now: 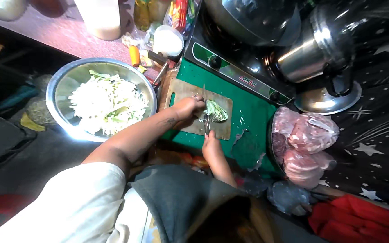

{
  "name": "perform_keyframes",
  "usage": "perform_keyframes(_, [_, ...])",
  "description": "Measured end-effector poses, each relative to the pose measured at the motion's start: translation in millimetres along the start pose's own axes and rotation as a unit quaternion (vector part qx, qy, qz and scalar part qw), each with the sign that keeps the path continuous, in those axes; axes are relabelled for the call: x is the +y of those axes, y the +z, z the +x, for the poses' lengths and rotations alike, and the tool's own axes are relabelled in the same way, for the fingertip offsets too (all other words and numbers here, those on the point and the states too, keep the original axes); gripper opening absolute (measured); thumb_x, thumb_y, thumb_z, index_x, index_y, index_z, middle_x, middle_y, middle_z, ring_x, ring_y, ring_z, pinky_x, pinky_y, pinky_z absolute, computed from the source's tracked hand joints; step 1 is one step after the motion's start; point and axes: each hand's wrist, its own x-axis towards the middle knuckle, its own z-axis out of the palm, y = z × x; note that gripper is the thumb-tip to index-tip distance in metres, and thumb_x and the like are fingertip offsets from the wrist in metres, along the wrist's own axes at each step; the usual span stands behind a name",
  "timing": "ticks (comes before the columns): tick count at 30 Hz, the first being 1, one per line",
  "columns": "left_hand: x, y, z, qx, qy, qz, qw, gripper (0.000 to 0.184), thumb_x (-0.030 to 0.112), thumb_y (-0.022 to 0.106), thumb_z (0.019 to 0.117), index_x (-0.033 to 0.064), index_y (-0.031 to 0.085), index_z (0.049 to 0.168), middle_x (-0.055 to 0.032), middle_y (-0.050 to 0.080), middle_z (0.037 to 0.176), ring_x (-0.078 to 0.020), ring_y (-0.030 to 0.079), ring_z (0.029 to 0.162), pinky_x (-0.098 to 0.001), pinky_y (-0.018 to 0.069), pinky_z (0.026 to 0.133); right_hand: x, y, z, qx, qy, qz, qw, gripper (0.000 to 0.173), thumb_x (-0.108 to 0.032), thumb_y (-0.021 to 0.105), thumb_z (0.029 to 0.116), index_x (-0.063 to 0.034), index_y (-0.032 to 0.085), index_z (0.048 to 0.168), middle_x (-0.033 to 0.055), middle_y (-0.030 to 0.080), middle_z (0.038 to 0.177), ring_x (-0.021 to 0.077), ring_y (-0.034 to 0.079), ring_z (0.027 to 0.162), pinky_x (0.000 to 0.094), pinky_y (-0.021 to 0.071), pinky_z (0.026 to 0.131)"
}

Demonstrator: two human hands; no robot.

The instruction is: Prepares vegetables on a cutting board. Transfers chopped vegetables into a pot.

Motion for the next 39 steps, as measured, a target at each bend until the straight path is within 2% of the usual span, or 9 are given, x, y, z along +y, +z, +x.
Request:
perform_keyframes(7, [-4.8, 2.6, 2.4, 0.003, -0.003, 0.008, 1.000, 0.028, -0.006, 0.067, 0.0891, 0.0060, 0.074, 0.114, -0.0167, 0.066, 0.128, -0.0342, 0.063, 0.119, -0.0487, 0.0504, 0.105, -2.7, 22.5, 26.0, -0.007, 0.011, -0.020, 1.000, 0.042, -0.019, 0.035, 0.1122, -0.0057, 0.036, 0.152, 0.0207, 0.064, 0.131, 0.0326, 0.070, 0.112, 0.0470, 0.0571, 0.095])
perform_keyframes(11, [-10.7, 9.8, -4.0, 0.022, -0.092, -0.029, 0.995, 0.060, 0.011, 0.082, 0.0841, 0.0101, 0.059, 0.140, -0.0213, 0.053, 0.144, -0.0376, 0.057, 0.129, -0.0529, 0.0484, 0.107, 15.7, 21.9, 33.7, 0.000, -0.033, 0.057, 0.998, 0.042, -0.021, 0.036, 0.1129, -0.0001, 0.039, 0.149, 0.0243, 0.065, 0.126, 0.0345, 0.068, 0.115, 0.0485, 0.0533, 0.100])
perform_keyframes(16, [-7.3, 23.3, -5.3, 0.028, -0.088, -0.046, 0.995, 0.057, 0.013, 0.079, 0.0886, 0.0078, 0.057, 0.141, -0.0183, 0.061, 0.139, -0.0365, 0.053, 0.135, -0.0522, 0.0404, 0.116, 33.6, 32.7, 40.0, -0.040, -0.049, 0.221, 0.973, 0.039, -0.025, 0.036, 0.1133, -0.0012, 0.042, 0.144, 0.0132, 0.058, 0.083, 0.0202, 0.059, 0.059, 0.0372, 0.0546, 0.057])
perform_keyframes(18, [-8.9, 26.0, -4.0, 0.015, -0.085, -0.041, 0.995, 0.057, 0.017, 0.079, 0.0888, 0.0111, 0.057, 0.141, -0.0182, 0.060, 0.139, -0.0356, 0.057, 0.129, -0.0536, 0.0434, 0.112, 35.1, 33.0, 38.2, -0.025, -0.044, 0.209, 0.977, 0.039, -0.025, 0.037, 0.1130, -0.0015, 0.045, 0.143, 0.0160, 0.061, 0.092, 0.0231, 0.062, 0.065, 0.0402, 0.0562, 0.062])
perform_keyframes(20, [3.1, 11.8, -2.7, -0.014, -0.108, -0.023, 0.994, 0.058, 0.018, 0.080, 0.0876, 0.0129, 0.057, 0.141, -0.0200, 0.059, 0.136, -0.0377, 0.060, 0.124, -0.0557, 0.0493, 0.104, 34.1, 26.6, 35.3, -0.002, -0.043, 0.165, 0.985, 0.038, -0.023, 0.039, 0.1123, -0.0009, 0.048, 0.142, 0.0217, 0.066, 0.112, 0.0307, 0.070, 0.089, 0.0474, 0.0579, 0.082])
perform_keyframes(24, [39.4, -11.1, 16.4, -0.113, -0.184, 0.076, 0.973, 0.061, 0.017, 0.085, 0.0783, 0.0119, 0.064, 0.135, -0.0240, 0.064, 0.123, -0.0440, 0.060, 0.117, -0.0603, 0.0501, 0.097, 34.9, 14.9, 30.5, 0.015, -0.027, 0.122, 0.992, 0.042, -0.023, 0.041, 0.1114, 0.0005, 0.046, 0.146, 0.0246, 0.063, 0.130, 0.0357, 0.065, 0.119, 0.0508, 0.0511, 0.103])
perform_keyframes(31, [39.4, 15.3, 54.9, -0.229, -0.223, 0.151, 0.935, 0.050, 0.026, 0.081, 0.0844, 0.0109, 0.068, 0.130, -0.0211, 0.065, 0.127, -0.0425, 0.060, 0.122, -0.0610, 0.0471, 0.102, 42.3, 3.8, 32.9, 0.036, -0.006, 0.119, 0.992, 0.041, -0.022, 0.041, 0.1109, -0.0026, 0.046, 0.146, 0.0228, 0.064, 0.128, 0.0344, 0.067, 0.115, 0.0499, 0.0537, 0.099])
perform_keyframes(36, [31.9, 13.0, 51.8, -0.193, -0.214, 0.115, 0.951, 0.092, 0.030, 0.093, 0.0731, 0.0207, 0.049, 0.153, -0.0262, 0.044, 0.153, -0.0504, 0.051, 0.130, -0.0629, 0.0489, 0.101, 45.6, -8.2, 17.5, 0.059, -0.010, 0.136, 0.989, 0.039, -0.023, 0.040, 0.1117, -0.0016, 0.048, 0.143, 0.0229, 0.068, 0.119, 0.0348, 0.068, 0.111, 0.0507, 0.0539, 0.098])
perform_keyframes(39, [37.9, -1.8, 29.8, -0.103, -0.197, 0.048, 0.974, 0.069, 0.016, 0.090, 0.0772, 0.0080, 0.060, 0.139, -0.0249, 0.055, 0.140, -0.0454, 0.056, 0.126, -0.0601, 0.0492, 0.102, 48.3, -4.2, 4.4, 0.084, -0.037, 0.178, 0.980, 0.038, -0.025, 0.036, 0.1128, 0.0009, 0.050, 0.138, 0.0211, 0.068, 0.102, 0.0319, 0.071, 0.088, 0.0479, 0.0581, 0.081])
